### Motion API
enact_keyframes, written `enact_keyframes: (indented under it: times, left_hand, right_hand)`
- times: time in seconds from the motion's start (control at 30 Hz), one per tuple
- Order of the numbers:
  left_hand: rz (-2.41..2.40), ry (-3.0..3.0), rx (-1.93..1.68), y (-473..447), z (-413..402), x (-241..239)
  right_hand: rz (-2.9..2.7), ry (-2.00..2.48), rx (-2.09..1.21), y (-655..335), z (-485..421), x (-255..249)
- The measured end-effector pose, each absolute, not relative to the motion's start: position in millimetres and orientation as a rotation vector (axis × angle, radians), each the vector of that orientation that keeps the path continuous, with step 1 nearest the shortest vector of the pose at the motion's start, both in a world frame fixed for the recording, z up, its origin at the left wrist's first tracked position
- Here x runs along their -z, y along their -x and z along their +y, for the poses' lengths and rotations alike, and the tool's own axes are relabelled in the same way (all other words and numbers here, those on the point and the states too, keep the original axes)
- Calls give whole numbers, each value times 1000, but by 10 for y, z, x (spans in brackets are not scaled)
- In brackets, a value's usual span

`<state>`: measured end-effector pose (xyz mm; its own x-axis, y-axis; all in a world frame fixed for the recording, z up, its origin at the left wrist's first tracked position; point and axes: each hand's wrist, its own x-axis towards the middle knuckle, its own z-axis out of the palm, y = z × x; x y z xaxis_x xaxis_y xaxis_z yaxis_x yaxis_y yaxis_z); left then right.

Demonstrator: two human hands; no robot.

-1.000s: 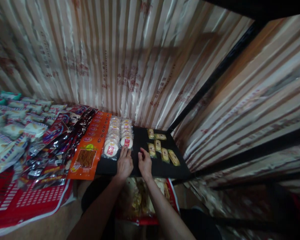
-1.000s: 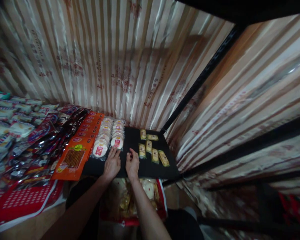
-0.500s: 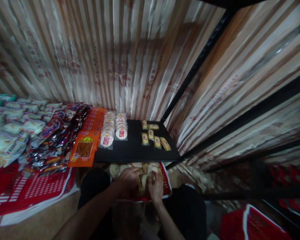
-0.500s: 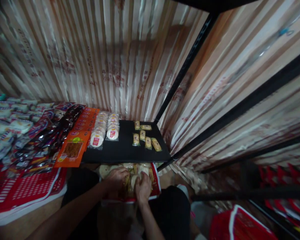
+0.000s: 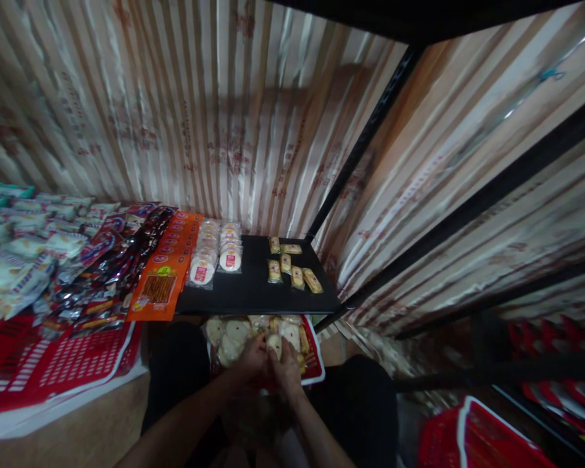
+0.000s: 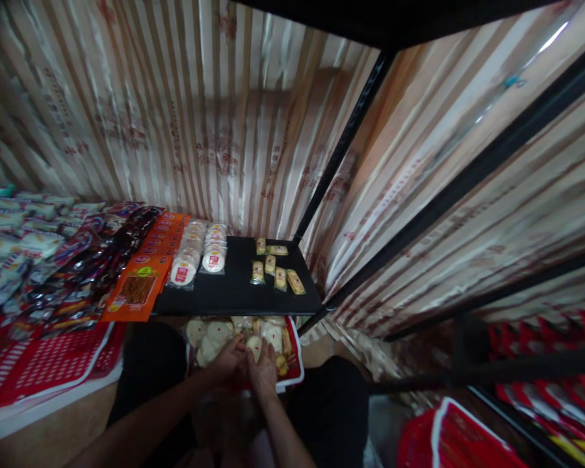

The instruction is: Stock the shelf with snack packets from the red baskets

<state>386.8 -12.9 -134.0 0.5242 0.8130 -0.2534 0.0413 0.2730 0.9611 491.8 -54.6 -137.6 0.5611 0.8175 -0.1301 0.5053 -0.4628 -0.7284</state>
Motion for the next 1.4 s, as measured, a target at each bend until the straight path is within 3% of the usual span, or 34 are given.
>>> enact_keyframes:
  times: [0.17, 0.33, 0.53, 0.67, 0.83, 1.07, 1.4]
  left_hand:
    - [908, -1062, -612, -3796, -28, 1268]
    - [802, -983, -683, -3729, 35, 1044]
    - [926, -1370, -878, -3757, 31, 962]
    - [941, -1491, -889, -3742, 7, 956]
    - [770, -1230, -733, -3698, -45, 937]
    - [818, -1102, -791, -3640, -53, 988]
    - [903, -1026, -1038, -3606, 71, 814]
  right_hand:
    - [-1093, 1958, -826, -4976, -534, 1106]
    - [-913, 1628, -1232, -5029, -558, 764]
    - [-465, 1327, -1667, -5093, -621, 510]
    - [-381, 1248, -1809, -5143, -673, 401]
    - [-342, 1210, -1922, -5219, -689, 336]
    - [-368, 1302, -1793, -5168, -615, 387]
    - [-828, 1427, -1208, -4969, -307, 547]
